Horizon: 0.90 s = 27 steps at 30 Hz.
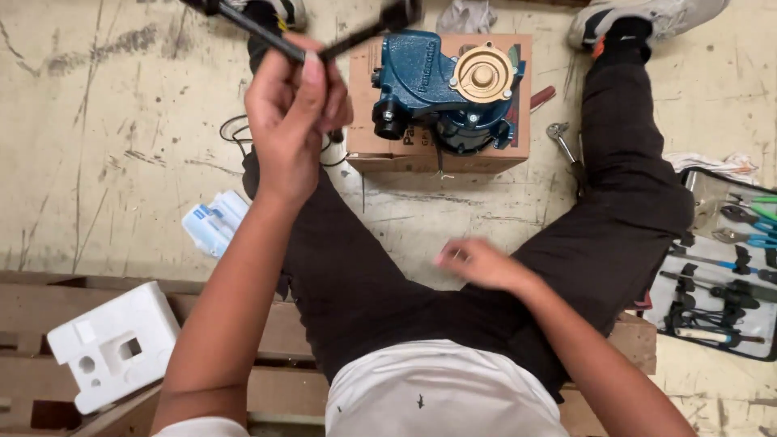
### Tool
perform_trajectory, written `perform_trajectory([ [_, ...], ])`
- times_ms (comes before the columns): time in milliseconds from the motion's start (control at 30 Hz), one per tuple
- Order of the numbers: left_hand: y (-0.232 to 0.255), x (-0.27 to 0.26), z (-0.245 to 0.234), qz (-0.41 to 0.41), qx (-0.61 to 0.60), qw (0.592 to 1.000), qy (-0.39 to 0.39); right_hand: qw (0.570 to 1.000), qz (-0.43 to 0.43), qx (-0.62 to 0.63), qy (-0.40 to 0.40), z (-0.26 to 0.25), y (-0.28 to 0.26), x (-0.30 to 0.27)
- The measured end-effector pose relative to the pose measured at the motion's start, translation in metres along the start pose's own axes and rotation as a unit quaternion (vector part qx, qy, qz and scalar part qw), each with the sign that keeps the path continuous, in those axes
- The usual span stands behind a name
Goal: Disassembling a water pump housing using various hand tools like wrenches and screwdrivers to remove bolts and internal components.
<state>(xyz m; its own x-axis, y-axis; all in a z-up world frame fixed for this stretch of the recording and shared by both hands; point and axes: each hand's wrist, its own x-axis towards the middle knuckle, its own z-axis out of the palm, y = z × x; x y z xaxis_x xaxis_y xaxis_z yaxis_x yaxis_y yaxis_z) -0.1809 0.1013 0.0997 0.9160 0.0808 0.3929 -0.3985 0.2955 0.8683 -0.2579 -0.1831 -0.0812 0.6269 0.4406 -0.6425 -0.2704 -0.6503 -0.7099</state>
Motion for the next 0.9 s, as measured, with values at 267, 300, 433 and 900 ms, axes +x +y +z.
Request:
perform_trajectory([
  [267,-0.088,-0.046,-0.053,-0.095,-0.038,0.972,0.210,0.992,-0.095,-0.063,-0.048,0.079,0.064,0.077],
  [300,-0.099,-0.050,-0.060,-0.102,-0.023,0.964,0.246,0.995,-0.087,-0.040,-0.030,0.087,0.076,0.092],
  [433,-0.126,-0.032,-0.075,-0.073,0.063,0.949,0.301,0.999,-0.034,-0.030,0.016,0.115,0.127,0.147],
  [900,-0.401,-0.052,-0.253,-0.136,0.542,0.809,0.181,0.931,0.056,0.095,0.349,-0.192,0.069,0.135],
])
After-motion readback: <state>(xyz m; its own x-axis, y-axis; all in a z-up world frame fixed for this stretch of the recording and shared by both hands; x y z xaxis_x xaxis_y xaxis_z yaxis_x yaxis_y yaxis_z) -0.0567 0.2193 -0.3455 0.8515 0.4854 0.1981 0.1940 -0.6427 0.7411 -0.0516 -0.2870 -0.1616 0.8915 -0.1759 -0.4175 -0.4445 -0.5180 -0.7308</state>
